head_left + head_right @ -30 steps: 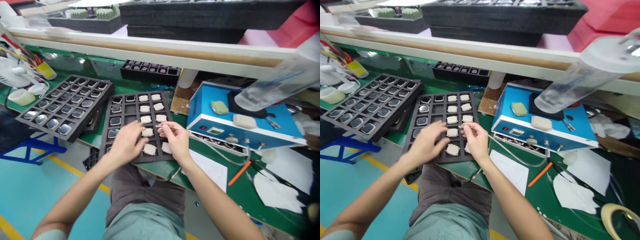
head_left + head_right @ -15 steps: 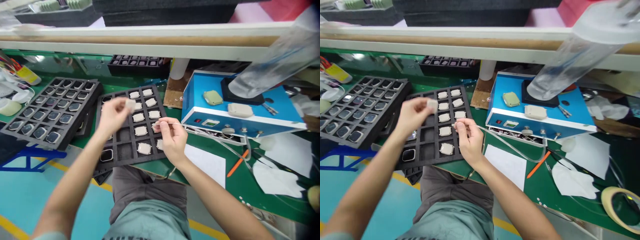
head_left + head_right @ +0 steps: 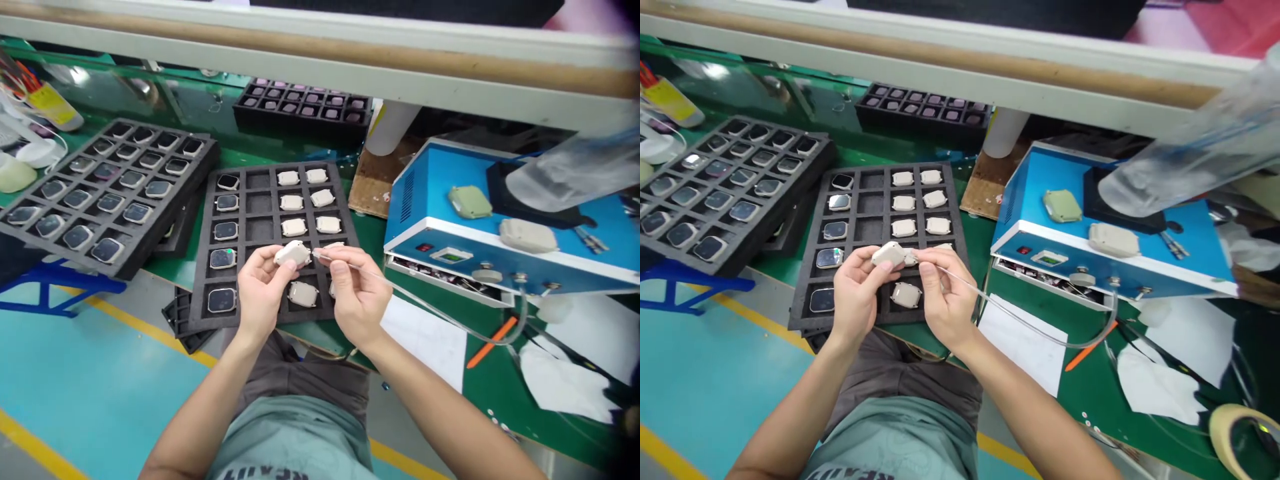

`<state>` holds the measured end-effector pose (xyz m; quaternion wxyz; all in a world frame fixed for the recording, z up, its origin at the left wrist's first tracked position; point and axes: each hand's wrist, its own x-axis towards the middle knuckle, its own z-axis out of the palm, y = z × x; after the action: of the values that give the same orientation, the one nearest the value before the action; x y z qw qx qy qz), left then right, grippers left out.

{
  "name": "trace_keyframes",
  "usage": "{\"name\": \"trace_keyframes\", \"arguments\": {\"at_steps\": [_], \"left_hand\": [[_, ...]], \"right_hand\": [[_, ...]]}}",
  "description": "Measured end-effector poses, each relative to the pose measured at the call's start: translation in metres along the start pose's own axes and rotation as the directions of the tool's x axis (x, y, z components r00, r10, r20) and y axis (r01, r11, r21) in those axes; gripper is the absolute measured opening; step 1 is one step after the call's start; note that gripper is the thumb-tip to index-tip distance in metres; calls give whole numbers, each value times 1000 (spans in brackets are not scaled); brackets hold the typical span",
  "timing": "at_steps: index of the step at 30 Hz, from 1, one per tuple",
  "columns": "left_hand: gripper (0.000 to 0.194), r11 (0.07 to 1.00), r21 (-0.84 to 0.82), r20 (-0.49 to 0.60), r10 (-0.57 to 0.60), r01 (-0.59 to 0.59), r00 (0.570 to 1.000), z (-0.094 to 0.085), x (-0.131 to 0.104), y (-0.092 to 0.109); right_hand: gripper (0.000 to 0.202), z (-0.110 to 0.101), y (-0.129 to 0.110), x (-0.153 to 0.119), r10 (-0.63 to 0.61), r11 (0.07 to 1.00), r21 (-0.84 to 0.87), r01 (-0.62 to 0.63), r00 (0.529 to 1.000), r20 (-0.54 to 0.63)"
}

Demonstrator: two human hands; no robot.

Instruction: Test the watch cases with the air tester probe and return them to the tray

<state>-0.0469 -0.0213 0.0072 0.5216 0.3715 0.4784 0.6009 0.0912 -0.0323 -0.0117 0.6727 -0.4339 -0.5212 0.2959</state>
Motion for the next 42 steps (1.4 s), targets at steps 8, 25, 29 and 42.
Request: {"name": "trace_keyframes", "arguments": {"at_steps": [8, 25, 29, 42], "left_hand": [[38, 1000, 9, 31, 6, -6, 1000, -1, -5, -5], [37, 999, 40, 17, 22, -23, 1000, 0, -7, -5], [36, 998, 44, 18, 33, -33, 999, 0, -7, -6], [30, 996, 35, 39, 79, -81, 996, -2, -6, -6]], "right_hand": [[14, -1, -1, 2, 23, 1000, 7, -24, 999, 34], [15, -3, 0, 1, 55, 998, 14, -55, 998, 43], [15, -3, 0, 1, 63, 998, -3, -63, 997, 46], [14, -3, 2, 2, 25, 999, 23, -27, 998, 56]]}}
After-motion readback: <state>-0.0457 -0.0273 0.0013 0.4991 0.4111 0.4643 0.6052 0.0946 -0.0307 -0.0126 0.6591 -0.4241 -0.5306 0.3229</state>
